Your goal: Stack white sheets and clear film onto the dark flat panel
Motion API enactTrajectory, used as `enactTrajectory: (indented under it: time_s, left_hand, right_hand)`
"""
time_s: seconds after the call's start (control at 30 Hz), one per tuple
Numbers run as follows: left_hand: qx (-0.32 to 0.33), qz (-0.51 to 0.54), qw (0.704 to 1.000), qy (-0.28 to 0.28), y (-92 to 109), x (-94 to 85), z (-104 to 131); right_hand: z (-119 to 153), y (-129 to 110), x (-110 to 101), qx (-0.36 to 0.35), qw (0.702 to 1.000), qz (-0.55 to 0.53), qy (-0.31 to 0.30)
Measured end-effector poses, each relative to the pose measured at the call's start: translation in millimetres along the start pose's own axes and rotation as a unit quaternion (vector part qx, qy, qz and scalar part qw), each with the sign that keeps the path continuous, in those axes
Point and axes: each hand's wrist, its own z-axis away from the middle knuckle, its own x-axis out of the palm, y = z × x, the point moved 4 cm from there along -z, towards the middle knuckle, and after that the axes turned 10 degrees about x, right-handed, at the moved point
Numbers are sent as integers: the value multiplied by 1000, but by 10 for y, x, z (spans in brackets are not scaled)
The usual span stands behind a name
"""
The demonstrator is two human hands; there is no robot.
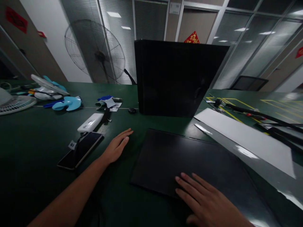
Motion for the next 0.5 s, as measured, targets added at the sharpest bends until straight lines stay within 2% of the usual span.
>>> enactTrajectory:
  time_s: [0.07,0.13,0.2,0.23,0.3,0.33,0.4,0.5]
  left_hand:
    - [22,-24,999,-32,56,4,11]
    - [54,-62,992,-91,125,35,23]
    - [87,-92,980,-154,190,75,34]
    - [97,-102,974,-178,216,92,37]
    - [98,-119,966,-210,252,112,34]
    - [92,-129,963,-216,266,116,27]
    - [80,-156,960,-217,296,119,5]
    - [71,-195,954,-216,343,133,-41]
  right_hand:
    - [-82,179,252,-3,997,-44,-60]
    - [-107,656,491,60,992,-65,-93]
    - [-46,1357,704,199,976,-53,-73]
    - [23,1728,814,278,957,-38,-68]
    - [220,2396,1020,437,896,3,-73]
    - [307,2632,1111,471,879,8,-78]
    - [448,2940,1258,511,854,3,-95]
    - [559,3093,1371,519,846,-20,-119]
